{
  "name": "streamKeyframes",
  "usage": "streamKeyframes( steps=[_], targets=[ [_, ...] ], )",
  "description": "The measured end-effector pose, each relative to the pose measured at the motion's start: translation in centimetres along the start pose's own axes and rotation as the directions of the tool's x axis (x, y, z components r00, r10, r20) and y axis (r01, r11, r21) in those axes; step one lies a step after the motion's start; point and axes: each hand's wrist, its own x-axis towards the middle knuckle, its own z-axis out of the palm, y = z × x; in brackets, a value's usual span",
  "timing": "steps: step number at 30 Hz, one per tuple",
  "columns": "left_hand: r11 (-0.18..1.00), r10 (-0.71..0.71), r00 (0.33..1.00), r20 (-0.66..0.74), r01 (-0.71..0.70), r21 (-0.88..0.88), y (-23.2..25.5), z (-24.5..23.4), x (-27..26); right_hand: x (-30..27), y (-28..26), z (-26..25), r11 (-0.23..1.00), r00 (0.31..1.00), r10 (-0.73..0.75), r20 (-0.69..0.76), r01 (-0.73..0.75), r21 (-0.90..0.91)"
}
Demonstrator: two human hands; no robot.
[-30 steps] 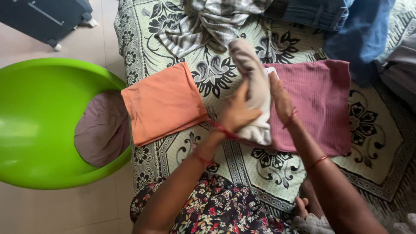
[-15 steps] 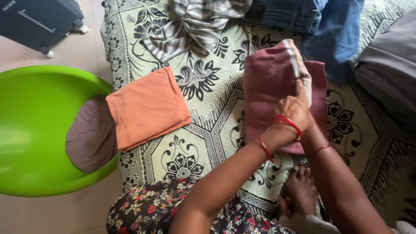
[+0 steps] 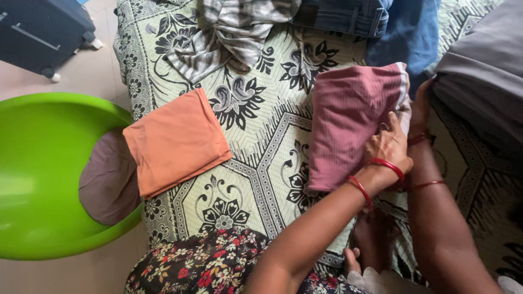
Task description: The person folds a pink towel and a white cloth on a patterned bedspread, then picks up a striped shirt and begins to fold it. The folded items are stacked neatly on the bed.
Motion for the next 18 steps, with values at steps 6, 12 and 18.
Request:
streamKeyframes(
  steps=[6,12,18],
  targets=[
    [0.999,0.031,0.995,-0.092,-0.034,-0.026,0.0,1.0,-0.1,-1.2,-2.8,0.9,0.960,0.995,0.076,0.063,-0.056,-0.276],
    [0.948,0.280,0.866,-0.414,-0.317,-0.020,-5.3,-1.3,2.2,-4.2,-4.6,6.5,0.960,0.985,0.136,0.110,-0.103,-0.260],
    [0.864,0.501,0.698,-0.512,-0.369,0.342,-11.7,-4.1,8.1,-6.2,-6.3,10.0,0.961,0.975,0.211,0.065,-0.195,-0.194]
  ],
)
